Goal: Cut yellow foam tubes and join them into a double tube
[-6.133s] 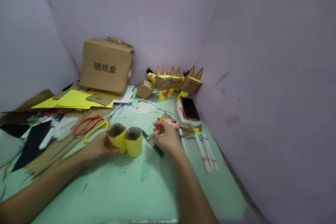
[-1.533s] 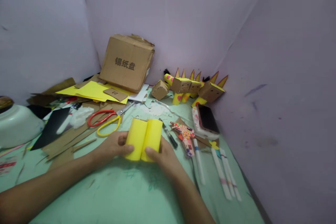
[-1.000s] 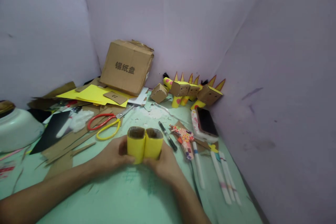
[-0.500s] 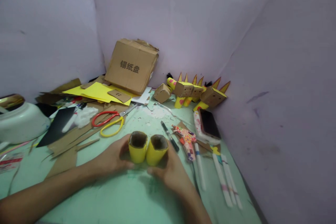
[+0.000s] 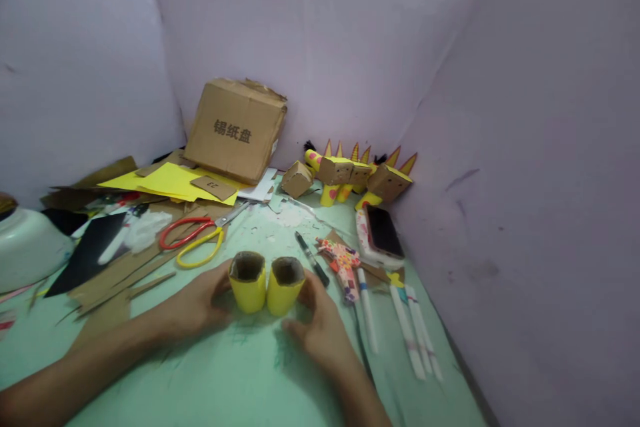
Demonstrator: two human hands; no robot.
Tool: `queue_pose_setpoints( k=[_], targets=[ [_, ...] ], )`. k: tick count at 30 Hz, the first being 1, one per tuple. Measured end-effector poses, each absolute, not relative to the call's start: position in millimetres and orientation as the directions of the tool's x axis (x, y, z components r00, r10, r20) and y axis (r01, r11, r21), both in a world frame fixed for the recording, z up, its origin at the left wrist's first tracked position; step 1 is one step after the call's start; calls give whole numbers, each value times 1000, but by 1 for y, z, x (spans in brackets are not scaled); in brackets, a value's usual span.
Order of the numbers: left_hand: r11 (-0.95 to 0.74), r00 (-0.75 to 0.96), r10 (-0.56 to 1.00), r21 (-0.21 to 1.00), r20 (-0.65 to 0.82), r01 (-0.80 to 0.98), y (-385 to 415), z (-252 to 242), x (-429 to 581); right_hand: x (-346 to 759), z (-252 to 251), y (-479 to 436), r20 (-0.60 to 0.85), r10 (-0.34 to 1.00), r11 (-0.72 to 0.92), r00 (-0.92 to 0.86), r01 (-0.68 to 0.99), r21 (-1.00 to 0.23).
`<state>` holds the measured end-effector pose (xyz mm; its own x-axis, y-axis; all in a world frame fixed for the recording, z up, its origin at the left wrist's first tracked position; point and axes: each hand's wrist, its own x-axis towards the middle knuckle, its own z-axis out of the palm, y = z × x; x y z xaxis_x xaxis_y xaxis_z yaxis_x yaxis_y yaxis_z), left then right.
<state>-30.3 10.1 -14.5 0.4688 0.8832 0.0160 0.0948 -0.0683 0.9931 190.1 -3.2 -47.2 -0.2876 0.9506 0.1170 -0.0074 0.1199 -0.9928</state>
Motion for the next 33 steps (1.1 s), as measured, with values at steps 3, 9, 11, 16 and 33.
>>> queue_pose_setpoints(
  k=[3,9,11,16,33],
  targets=[
    [-99,441,897,980,13,172,10,-14,-28,185,-44,-1,148,951,163,-271,34,-986],
    [-85,368,929,956,-25,280,11,-18,-19,177,-46,2,182,959,220,-215,170,-960],
    [-53,346,938,965,-41,258,9,-19,-17,176,-46,0,192,965,233,-179,245,-941],
    [-41,304,952,966,-40,255,-4,-14,-13,177,-45,-14,195,968,234,-156,286,-929],
    [-92,348,937,954,-14,287,-19,-21,-9,179,-51,-28,227,961,272,-155,412,-870]
  ],
)
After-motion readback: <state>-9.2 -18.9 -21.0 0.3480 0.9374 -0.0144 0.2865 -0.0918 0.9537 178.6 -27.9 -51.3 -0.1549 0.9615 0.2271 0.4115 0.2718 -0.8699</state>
